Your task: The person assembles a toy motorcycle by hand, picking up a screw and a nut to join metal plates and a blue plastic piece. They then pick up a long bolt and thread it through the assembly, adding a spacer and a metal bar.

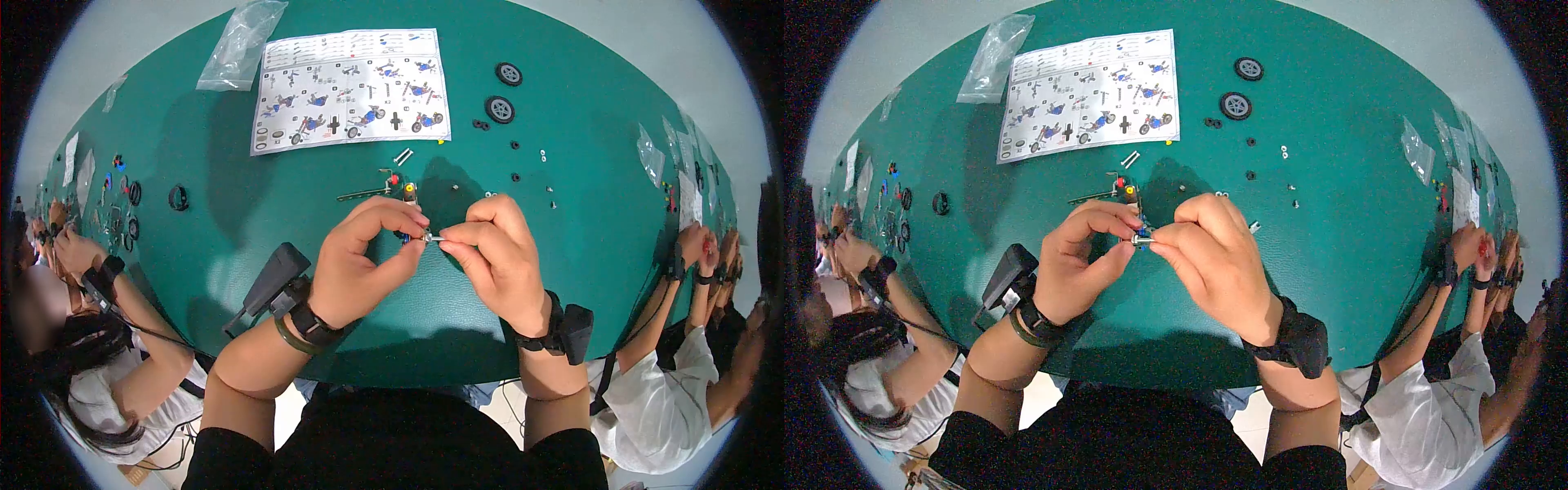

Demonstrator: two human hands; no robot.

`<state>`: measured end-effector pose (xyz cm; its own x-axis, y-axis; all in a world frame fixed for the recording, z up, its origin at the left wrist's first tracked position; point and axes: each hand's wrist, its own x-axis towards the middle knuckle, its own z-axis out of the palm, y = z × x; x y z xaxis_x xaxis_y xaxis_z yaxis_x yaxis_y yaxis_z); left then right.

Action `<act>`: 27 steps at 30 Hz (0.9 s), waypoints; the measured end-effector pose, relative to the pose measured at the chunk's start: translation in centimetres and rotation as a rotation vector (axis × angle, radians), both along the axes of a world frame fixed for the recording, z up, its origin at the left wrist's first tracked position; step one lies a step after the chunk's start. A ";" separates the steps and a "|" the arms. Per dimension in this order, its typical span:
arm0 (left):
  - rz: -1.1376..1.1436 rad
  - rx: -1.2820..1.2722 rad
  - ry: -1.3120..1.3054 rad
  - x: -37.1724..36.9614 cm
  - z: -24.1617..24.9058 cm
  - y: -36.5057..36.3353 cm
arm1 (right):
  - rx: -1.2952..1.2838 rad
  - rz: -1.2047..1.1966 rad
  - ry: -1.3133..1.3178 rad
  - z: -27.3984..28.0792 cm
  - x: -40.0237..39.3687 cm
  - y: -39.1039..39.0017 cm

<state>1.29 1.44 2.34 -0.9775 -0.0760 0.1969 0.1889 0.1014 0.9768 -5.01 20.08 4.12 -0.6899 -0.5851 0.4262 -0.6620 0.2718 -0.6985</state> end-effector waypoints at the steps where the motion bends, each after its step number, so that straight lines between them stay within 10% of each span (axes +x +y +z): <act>1: 0.001 -0.001 0.000 0.0 0.0 0.0 | 0.014 0.004 0.024 0.1 -0.1 0.0; 27: -0.054 -0.038 0.032 0.2 0.3 -0.1 | 0.077 -0.019 0.087 0.4 -0.3 0.2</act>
